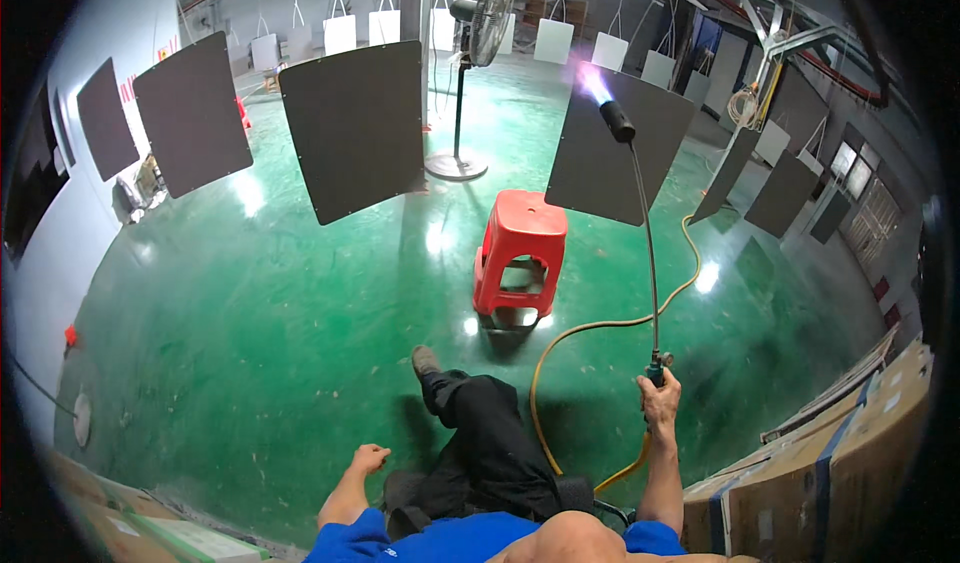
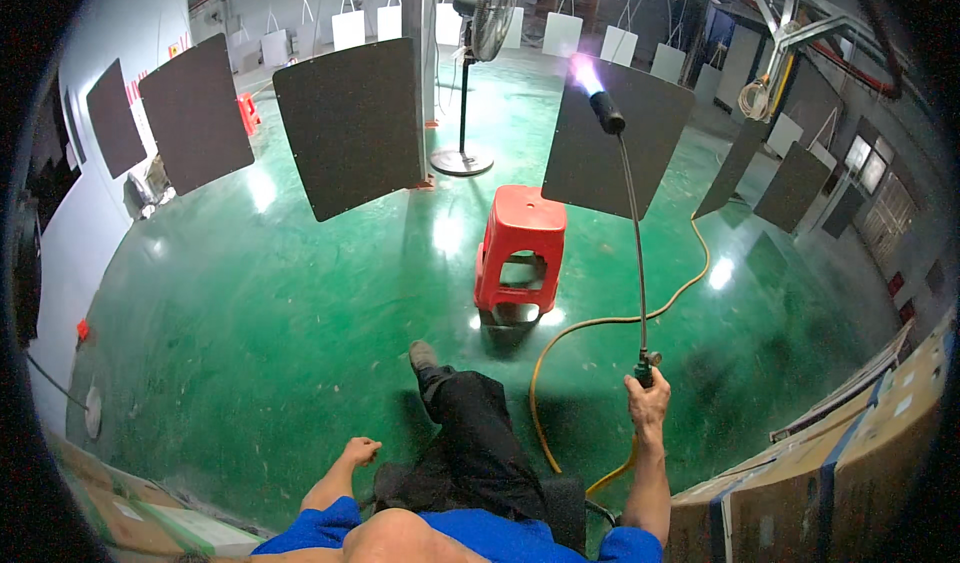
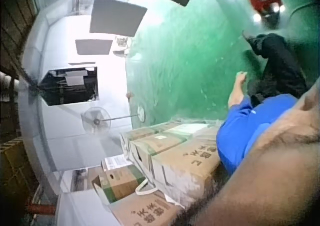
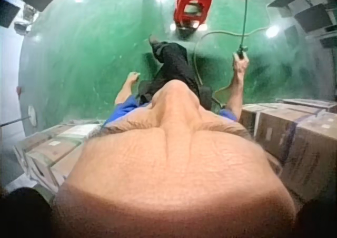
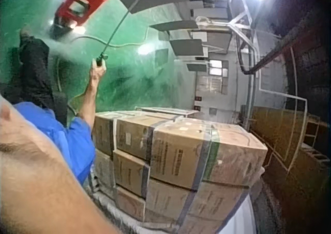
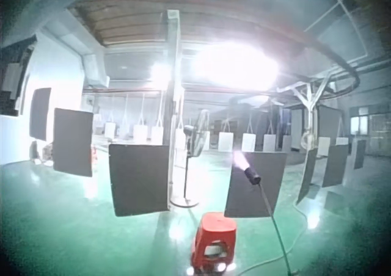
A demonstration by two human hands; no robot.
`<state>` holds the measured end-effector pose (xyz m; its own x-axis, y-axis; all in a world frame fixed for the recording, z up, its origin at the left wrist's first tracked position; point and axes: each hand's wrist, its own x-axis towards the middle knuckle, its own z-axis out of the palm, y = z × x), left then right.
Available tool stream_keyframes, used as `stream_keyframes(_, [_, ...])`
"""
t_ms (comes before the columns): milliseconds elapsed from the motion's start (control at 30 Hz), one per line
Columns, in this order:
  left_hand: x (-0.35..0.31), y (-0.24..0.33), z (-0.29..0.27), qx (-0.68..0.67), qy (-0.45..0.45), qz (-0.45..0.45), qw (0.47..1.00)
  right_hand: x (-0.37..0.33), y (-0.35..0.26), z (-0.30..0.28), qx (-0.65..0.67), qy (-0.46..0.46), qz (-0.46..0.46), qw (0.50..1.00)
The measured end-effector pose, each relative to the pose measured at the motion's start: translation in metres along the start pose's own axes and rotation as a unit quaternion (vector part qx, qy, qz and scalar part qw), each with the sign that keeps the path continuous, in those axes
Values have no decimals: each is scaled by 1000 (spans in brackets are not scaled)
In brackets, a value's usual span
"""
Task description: The person sits on a chair and uses a handheld torch to apply a flame to a dark rectangular panel suspended from the ceiling. The person moves the torch back and forth across the surface of the panel, maintaining a consistent distance while the flame is active.
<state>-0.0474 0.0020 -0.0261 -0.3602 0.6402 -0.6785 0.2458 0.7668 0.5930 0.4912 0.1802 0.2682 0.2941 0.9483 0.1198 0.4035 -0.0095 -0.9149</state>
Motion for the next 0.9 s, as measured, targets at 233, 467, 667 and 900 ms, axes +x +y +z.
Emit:
stream_keyframes(233, [2, 1, -1, -20, 6, -4, 1000, 10, 34, 8, -25, 0, -23, 999])
stream_keyframes(467, [5, -5, 3, -28, -5, -13, 1000, -20, 53, 7, -106, -18, 49, 993])
stream_keyframes(667, [9, -5, 5, -22, -8, 0, 1000, -22, 90, 5, -114, -31, 33, 992])
stream_keyframes(900, [5, -4, 2, -20, -1, 5, 1000, -27, 104, 1, -131, -36, 68, 988])
